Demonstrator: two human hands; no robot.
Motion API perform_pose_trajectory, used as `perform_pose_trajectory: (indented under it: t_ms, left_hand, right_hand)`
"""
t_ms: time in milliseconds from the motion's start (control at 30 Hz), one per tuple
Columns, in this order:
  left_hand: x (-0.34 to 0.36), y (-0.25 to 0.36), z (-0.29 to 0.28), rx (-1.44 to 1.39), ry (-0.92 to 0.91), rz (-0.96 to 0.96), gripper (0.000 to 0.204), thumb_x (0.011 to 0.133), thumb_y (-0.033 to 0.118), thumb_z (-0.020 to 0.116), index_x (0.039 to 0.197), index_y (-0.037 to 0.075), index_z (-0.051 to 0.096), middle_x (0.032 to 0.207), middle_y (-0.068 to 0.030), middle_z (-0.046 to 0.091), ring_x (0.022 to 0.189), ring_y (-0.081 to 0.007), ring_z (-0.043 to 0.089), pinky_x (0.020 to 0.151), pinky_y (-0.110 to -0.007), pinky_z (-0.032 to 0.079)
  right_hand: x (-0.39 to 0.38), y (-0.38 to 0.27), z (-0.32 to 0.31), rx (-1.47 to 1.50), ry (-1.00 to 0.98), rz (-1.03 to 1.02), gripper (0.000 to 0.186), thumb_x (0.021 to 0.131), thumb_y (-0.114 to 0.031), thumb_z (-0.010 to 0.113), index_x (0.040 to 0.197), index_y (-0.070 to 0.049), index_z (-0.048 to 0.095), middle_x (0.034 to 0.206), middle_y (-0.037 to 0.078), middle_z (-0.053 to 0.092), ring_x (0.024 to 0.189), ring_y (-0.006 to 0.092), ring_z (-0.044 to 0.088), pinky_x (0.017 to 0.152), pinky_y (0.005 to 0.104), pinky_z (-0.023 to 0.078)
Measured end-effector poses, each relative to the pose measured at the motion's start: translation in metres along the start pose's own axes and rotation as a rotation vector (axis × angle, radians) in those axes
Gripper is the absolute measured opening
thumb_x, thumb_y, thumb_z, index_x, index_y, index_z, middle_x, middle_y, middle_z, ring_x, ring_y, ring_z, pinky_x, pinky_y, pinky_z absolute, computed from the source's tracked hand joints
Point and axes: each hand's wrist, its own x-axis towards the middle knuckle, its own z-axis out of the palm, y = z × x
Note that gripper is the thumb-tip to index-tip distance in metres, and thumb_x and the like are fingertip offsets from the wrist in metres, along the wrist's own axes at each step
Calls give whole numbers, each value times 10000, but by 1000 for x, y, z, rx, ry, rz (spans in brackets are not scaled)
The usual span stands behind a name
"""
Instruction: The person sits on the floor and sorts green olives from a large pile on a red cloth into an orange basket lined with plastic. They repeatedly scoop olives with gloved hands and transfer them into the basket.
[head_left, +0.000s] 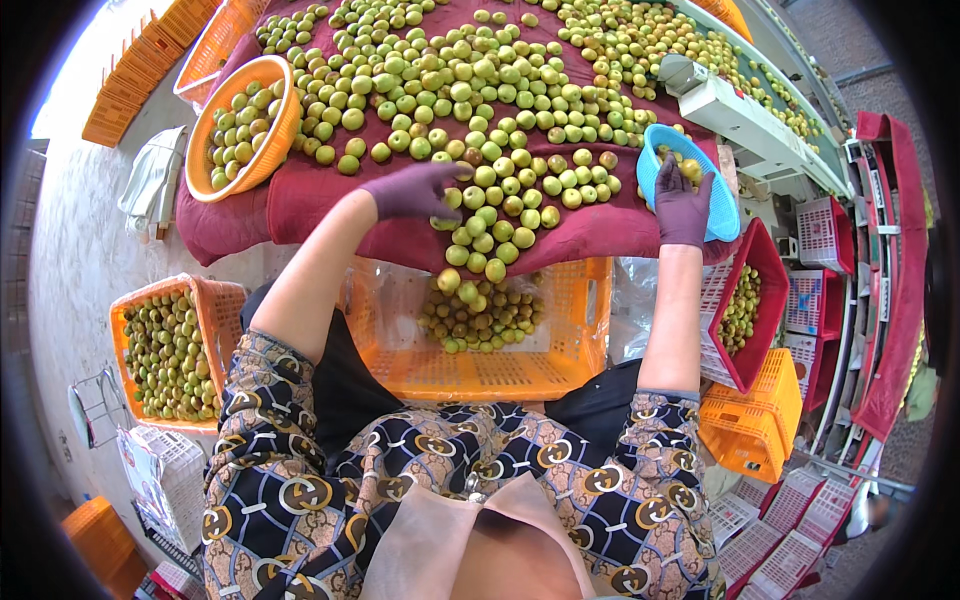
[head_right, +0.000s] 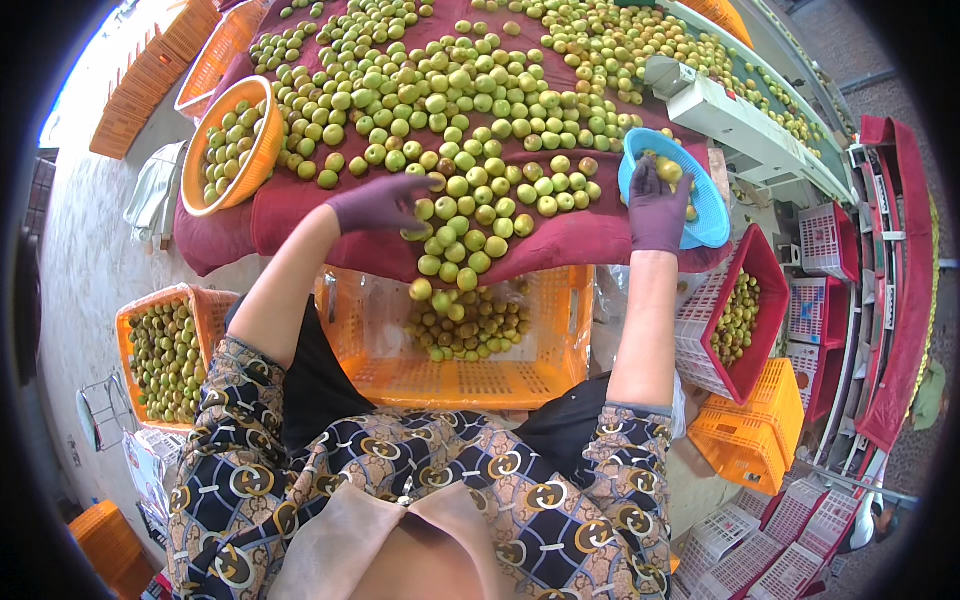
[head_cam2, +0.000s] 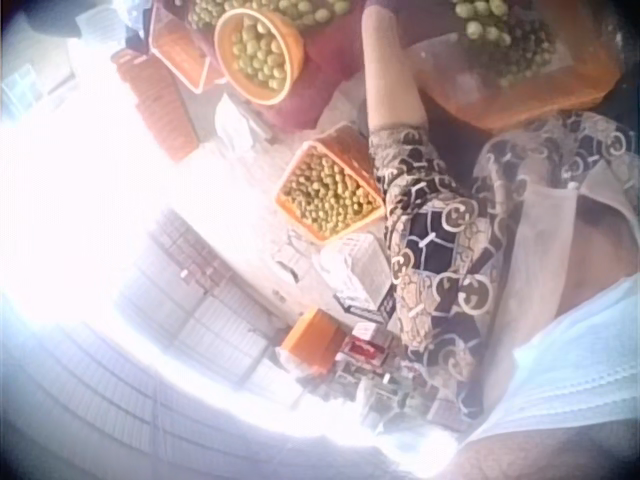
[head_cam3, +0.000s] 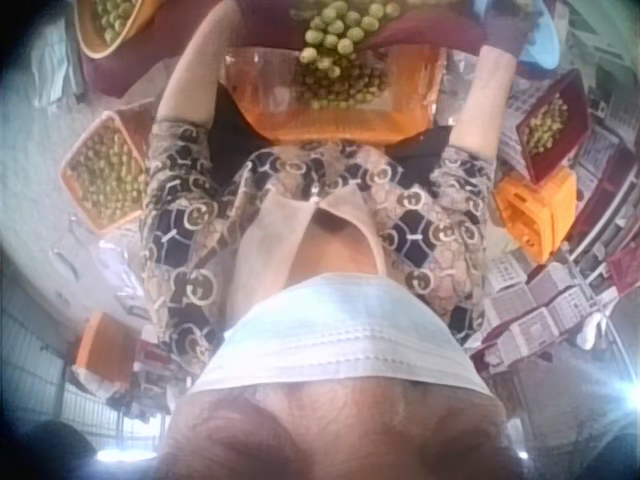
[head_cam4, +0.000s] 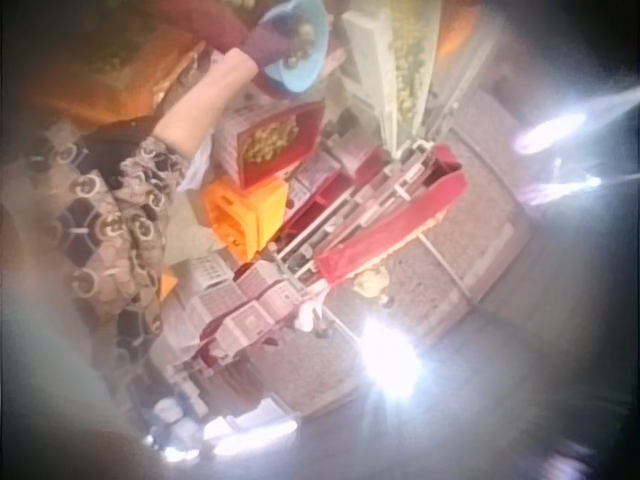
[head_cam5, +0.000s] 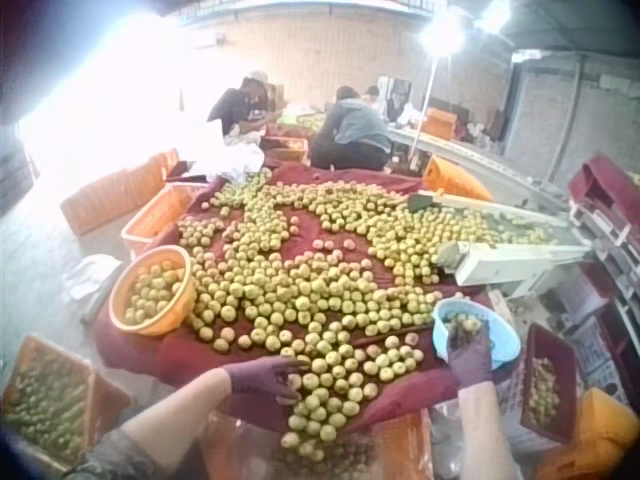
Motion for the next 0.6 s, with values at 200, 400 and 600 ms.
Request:
perform_pose_trajectory:
  t_ms: [200, 400, 600]
  left_hand:
    - [-7, -45, -55, 717, 449, -609, 752, 712, 409, 845, 1345, 147, 535, 1333, -148, 592, 1218, -365, 577, 999, -465, 498]
    - [-7, -64, -46, 595, 295, -523, 955, 616, 385, 886, 1448, 188, 460, 1444, -187, 464, 1290, -390, 519, 1059, -473, 477]
    - [8, -49, -9, 261, 107, -125, 1093, 596, 364, 899, 1536, 235, 356, 1434, -210, 432, 1275, -408, 519, 1054, -469, 473]
  right_hand:
    - [14, 47, -48, -1571, -272, -215, 655, 978, -459, 591, 1474, -46, 484, 1413, 208, 572, 1334, 292, 532, 1062, 384, 451]
    - [50, 106, -45, -2190, -234, -317, 714, 843, -654, 623, 1267, -80, 658, 1313, 254, 609, 1224, 415, 573, 1056, 462, 433]
    - [-11, 155, -28, -2073, -500, -364, 657, 871, -674, 589, 1295, -176, 658, 1285, 209, 602, 1171, 382, 605, 990, 456, 484]
